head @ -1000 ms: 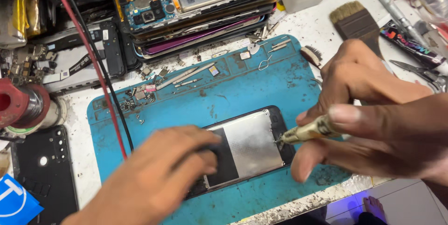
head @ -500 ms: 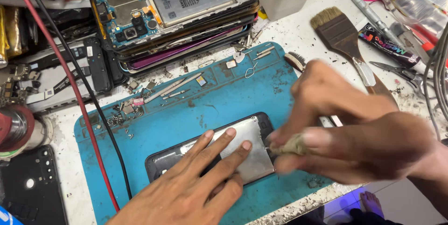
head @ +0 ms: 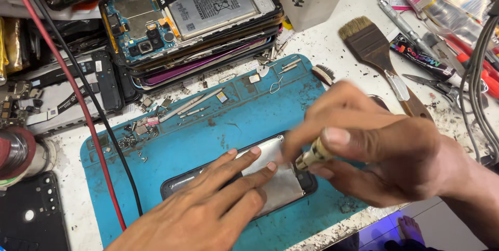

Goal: The person repairs a disassembled smartphone on a blue work mat. They use a handheld pry tool to work around the phone's screen and frame, then use a metal spudger to pry along the edges, and finally brush debris off the device with a small brush.

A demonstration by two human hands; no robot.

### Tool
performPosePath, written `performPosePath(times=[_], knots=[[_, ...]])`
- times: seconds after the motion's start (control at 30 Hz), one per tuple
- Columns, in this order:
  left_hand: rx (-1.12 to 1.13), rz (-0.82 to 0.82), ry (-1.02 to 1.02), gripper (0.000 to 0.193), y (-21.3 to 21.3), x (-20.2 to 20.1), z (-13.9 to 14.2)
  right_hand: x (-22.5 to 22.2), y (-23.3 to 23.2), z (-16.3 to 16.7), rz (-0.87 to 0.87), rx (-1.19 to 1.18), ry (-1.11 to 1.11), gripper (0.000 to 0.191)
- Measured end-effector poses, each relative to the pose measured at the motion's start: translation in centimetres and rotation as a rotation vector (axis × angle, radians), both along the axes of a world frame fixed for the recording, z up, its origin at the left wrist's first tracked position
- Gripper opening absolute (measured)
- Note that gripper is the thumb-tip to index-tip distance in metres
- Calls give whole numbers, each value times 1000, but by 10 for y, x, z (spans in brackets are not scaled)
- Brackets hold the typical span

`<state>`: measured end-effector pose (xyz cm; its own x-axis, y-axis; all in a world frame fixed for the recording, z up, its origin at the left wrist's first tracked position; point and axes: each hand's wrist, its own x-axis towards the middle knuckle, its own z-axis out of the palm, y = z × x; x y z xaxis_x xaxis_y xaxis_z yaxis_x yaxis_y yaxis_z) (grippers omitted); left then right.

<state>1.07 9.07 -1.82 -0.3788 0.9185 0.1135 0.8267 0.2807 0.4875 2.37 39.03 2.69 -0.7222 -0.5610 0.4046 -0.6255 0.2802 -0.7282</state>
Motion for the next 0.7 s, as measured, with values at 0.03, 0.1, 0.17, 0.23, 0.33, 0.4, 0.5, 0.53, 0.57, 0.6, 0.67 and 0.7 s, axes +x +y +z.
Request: performPosePath(times=[0.03, 0.1, 0.17, 0.23, 0.33, 0.4, 0.5, 0.53, 0.57, 0.6, 0.67, 0.7], knots=[[0, -11, -2, 25, 0, -1, 1, -1, 0, 0, 25, -19, 22, 47], [6, -4, 21, 24, 0, -1, 3, -2, 0, 1, 26, 0, 148, 54], [14, 13, 18, 23, 2, -1, 4, -4, 0, 1, 36, 48, 215, 62], [17, 44, -16, 21, 3, 0, 7, -6, 1, 0, 50, 96, 204, 70], [24, 10, 5, 12, 3, -7, 12, -8, 1, -1, 47, 99, 133, 73], [161, 19, -131, 11, 2, -11, 16, -10, 1, -3, -1, 50, 198, 87], [309, 125, -242, 13, 5, -11, 18, -10, 1, -7, -3, 49, 176, 100], [347, 176, -269, 15, 8, -10, 17, -9, 1, -9, -21, 59, 141, 100], [385, 198, -316, 14, 8, -10, 17, -8, 2, -10, -39, 69, 107, 100], [420, 220, -367, 14, 8, -10, 17, -6, 1, -13, -88, 79, 67, 98], [506, 259, -467, 14, 9, -8, 16, -1, 0, -17, -166, 36, 52, 95], [555, 276, -515, 13, 10, -7, 16, 1, 1, -18, -195, -16, 78, 94]])
